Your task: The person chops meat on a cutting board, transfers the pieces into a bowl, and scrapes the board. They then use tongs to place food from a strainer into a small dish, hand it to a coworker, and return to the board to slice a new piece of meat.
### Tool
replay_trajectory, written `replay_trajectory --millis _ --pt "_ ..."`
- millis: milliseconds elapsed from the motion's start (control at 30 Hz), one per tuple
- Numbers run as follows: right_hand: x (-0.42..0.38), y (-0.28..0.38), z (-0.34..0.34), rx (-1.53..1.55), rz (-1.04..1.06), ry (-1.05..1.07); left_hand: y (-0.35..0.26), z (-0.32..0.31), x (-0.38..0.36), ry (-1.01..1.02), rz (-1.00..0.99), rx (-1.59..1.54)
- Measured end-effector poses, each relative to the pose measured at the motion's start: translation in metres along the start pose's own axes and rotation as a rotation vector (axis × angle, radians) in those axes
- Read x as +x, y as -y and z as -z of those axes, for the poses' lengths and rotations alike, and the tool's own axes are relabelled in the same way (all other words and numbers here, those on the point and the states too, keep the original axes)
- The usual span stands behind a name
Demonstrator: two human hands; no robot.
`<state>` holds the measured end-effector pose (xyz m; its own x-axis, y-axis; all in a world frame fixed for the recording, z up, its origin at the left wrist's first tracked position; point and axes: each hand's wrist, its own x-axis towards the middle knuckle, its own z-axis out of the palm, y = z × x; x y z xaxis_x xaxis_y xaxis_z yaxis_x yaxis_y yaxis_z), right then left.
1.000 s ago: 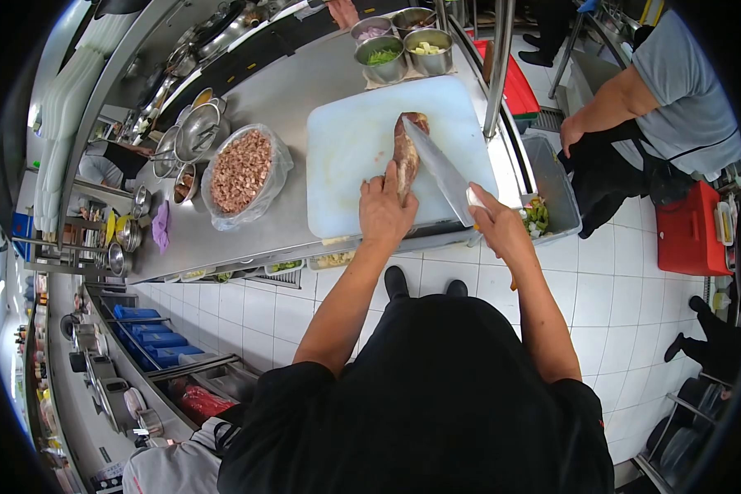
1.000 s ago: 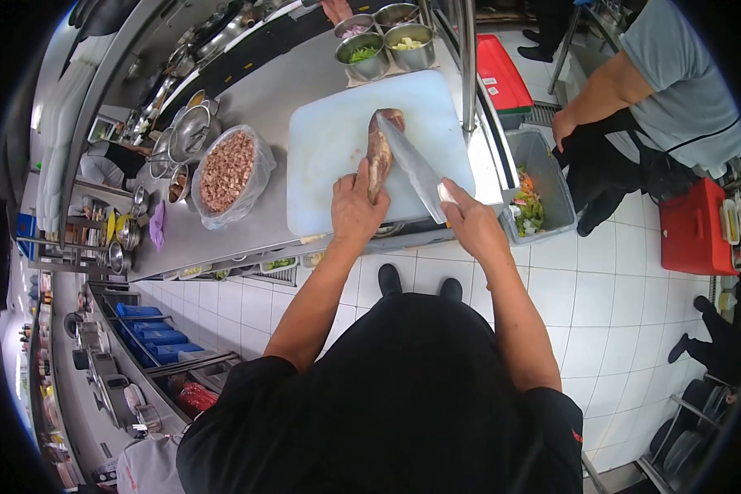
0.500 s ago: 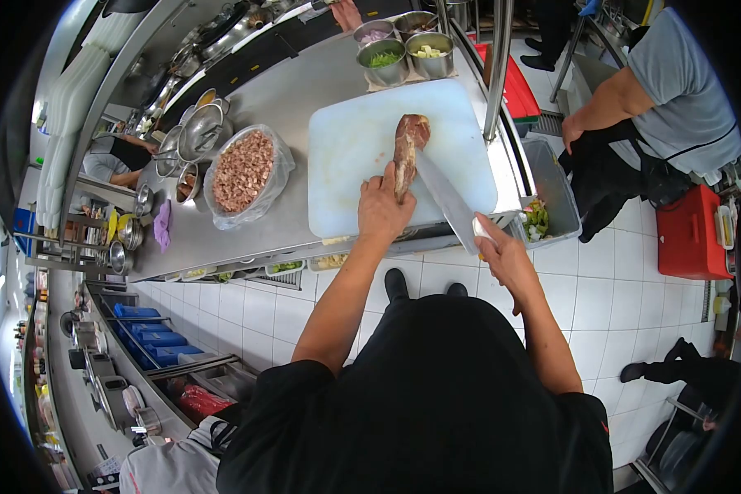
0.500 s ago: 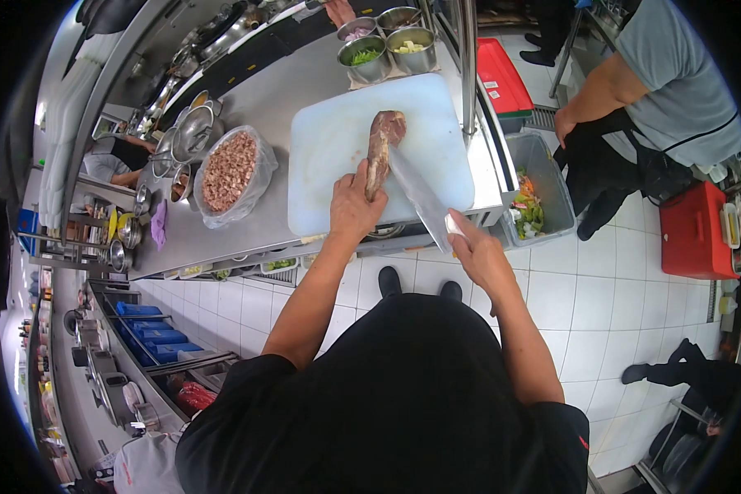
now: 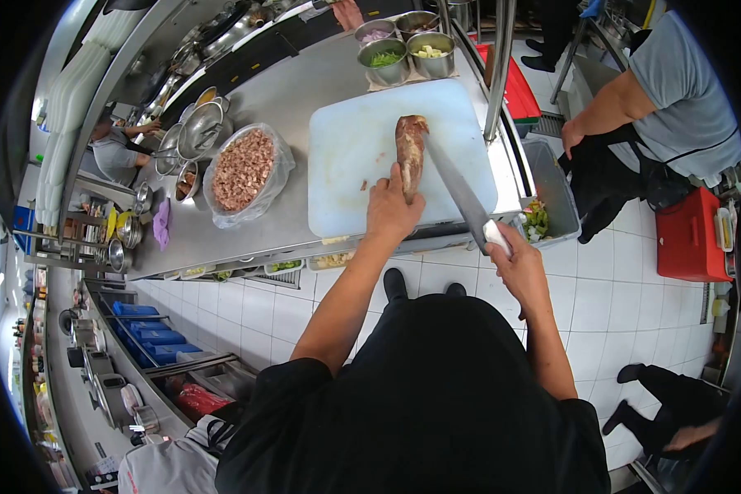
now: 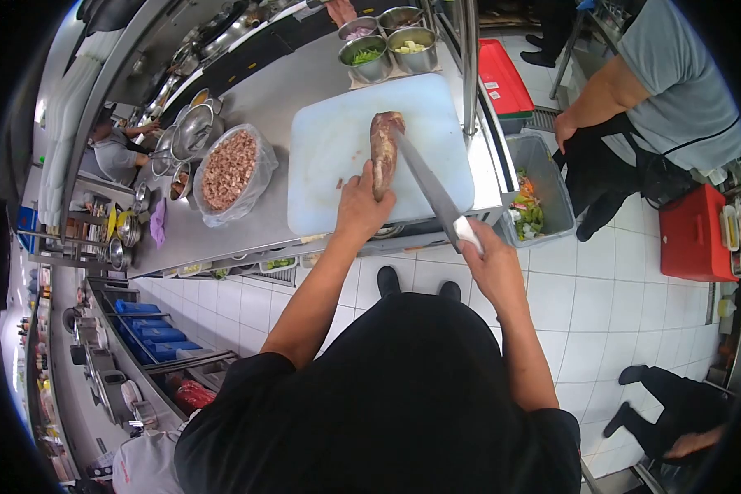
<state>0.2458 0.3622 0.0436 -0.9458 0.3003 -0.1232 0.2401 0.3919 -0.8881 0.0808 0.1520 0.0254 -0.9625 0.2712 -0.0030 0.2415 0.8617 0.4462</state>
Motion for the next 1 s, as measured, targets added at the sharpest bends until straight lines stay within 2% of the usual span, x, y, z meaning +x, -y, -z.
replay_trajectory --millis 100,300,600,800,1000 --pt "0.003 -0.004 -0.005 -0.180 0.258 -0.061 -0.020 -0.003 -0.008 0.069 0.010 -0.051" --pt "-0.013 0.019 0.002 -0.301 0.144 -0.002 -0.024 -0.005 -0.008 0.104 0.003 -0.052" --pt "-0.025 0.023 -0.011 -0.453 0.159 0.027 -0.024 -0.005 -0.008 0.102 -0.005 -0.045" --pt "-0.012 0.023 -0.025 -0.535 0.268 -0.001 -0.022 -0.005 -0.006 0.093 -0.013 -0.073" --pt "0.019 0.031 -0.034 -0.440 0.322 -0.020 -0.024 -0.006 -0.005 0.096 -0.005 -0.057"
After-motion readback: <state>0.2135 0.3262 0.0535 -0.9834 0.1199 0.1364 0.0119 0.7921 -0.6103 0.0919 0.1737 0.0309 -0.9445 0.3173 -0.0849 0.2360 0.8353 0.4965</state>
